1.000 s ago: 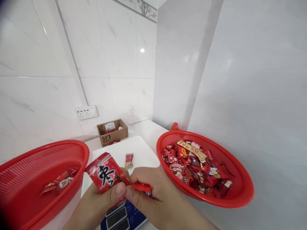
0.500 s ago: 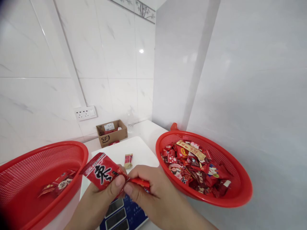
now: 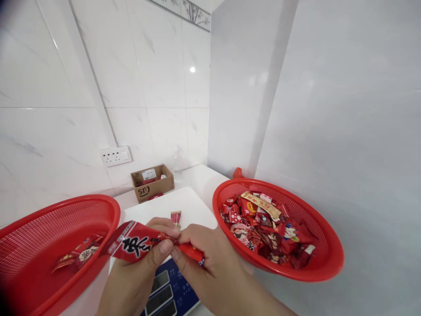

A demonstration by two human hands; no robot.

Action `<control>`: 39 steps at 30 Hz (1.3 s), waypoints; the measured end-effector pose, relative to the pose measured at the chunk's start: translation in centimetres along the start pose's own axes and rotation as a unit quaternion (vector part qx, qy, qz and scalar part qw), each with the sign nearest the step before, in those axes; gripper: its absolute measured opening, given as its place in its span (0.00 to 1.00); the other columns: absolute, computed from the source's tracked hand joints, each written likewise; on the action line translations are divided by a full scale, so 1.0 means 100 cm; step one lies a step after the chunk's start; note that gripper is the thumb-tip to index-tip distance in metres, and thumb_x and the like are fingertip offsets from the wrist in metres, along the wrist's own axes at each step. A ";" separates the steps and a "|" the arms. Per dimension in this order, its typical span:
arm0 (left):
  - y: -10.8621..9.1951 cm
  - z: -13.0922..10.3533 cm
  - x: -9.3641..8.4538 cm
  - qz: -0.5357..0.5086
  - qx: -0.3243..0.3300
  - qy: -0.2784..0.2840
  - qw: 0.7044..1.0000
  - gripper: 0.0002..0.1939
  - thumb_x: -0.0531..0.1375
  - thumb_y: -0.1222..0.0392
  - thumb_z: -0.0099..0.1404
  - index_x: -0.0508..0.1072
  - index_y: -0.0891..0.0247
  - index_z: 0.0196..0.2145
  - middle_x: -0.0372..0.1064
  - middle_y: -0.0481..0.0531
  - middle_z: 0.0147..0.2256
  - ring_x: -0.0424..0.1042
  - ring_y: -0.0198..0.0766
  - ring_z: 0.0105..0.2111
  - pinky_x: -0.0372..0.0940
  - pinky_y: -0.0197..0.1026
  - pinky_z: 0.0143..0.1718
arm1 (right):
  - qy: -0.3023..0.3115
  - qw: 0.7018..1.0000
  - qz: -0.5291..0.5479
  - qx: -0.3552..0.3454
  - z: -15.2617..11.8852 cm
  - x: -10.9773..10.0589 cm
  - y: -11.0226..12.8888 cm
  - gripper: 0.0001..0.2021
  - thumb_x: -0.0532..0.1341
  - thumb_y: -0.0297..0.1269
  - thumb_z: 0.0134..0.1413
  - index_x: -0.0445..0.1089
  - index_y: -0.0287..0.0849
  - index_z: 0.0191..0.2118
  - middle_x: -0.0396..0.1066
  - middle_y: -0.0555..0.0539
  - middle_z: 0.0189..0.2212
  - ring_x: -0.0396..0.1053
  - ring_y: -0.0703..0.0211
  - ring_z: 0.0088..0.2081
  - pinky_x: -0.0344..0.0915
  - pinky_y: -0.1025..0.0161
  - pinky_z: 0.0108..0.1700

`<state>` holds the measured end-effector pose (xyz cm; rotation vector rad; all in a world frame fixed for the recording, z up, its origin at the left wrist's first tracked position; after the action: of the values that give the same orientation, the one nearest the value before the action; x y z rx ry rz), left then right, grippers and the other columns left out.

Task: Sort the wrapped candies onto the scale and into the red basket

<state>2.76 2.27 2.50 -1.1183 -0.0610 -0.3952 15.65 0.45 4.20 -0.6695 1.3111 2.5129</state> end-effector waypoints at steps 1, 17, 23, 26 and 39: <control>0.000 0.000 0.000 0.000 0.009 0.007 1.000 0.03 0.64 0.57 0.59 0.79 0.53 0.32 0.71 0.45 0.35 0.69 0.35 0.41 0.61 0.35 0.48 | -0.003 1.000 -0.009 -0.013 0.000 0.000 0.000 0.10 0.56 0.37 0.60 0.61 0.43 0.27 0.60 0.56 0.21 0.57 0.68 0.23 0.54 0.70 0.26; 0.002 -0.001 0.003 -0.032 0.012 0.018 0.999 0.03 0.64 0.58 0.59 0.78 0.52 0.32 0.74 0.45 0.35 0.68 0.36 0.44 0.61 0.36 0.51 | -0.044 0.995 -0.019 -0.091 -0.005 -0.002 0.006 0.10 0.56 0.30 0.57 0.56 0.44 0.26 0.59 0.58 0.21 0.56 0.70 0.22 0.54 0.72 0.26; -0.001 -0.004 0.002 -0.052 0.004 -0.010 0.999 0.02 0.65 0.58 0.58 0.78 0.54 0.30 0.72 0.45 0.32 0.69 0.34 0.40 0.63 0.33 0.46 | -0.033 0.994 -0.044 -0.092 -0.006 0.001 0.005 0.10 0.56 0.32 0.57 0.57 0.43 0.26 0.59 0.56 0.20 0.56 0.70 0.22 0.54 0.71 0.25; -0.005 -0.005 0.002 -0.039 0.034 0.008 0.999 0.02 0.64 0.59 0.59 0.78 0.54 0.30 0.71 0.46 0.31 0.69 0.35 0.39 0.63 0.34 0.45 | -0.033 0.993 -0.032 -0.105 -0.006 0.002 0.008 0.10 0.56 0.29 0.56 0.57 0.43 0.25 0.60 0.56 0.20 0.57 0.70 0.22 0.55 0.72 0.26; -0.006 -0.002 0.001 -0.012 -0.077 -0.032 0.996 0.16 0.65 0.45 0.53 0.79 0.61 0.31 0.76 0.52 0.32 0.73 0.44 0.37 0.67 0.41 0.40 | -0.080 0.997 0.006 -0.024 -0.011 -0.004 -0.003 0.13 0.56 0.36 0.57 0.57 0.43 0.22 0.57 0.55 0.17 0.54 0.67 0.20 0.53 0.69 0.22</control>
<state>2.65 1.83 2.99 -1.2829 -0.1011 -0.3899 16.45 -0.33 3.65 -0.4601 1.2076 2.5546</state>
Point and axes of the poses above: each hand's wrist, its own z-axis towards the middle knuckle, its own x-axis out of the palm, y = z × x, the point moved 4 cm from there along z, towards the middle knuckle
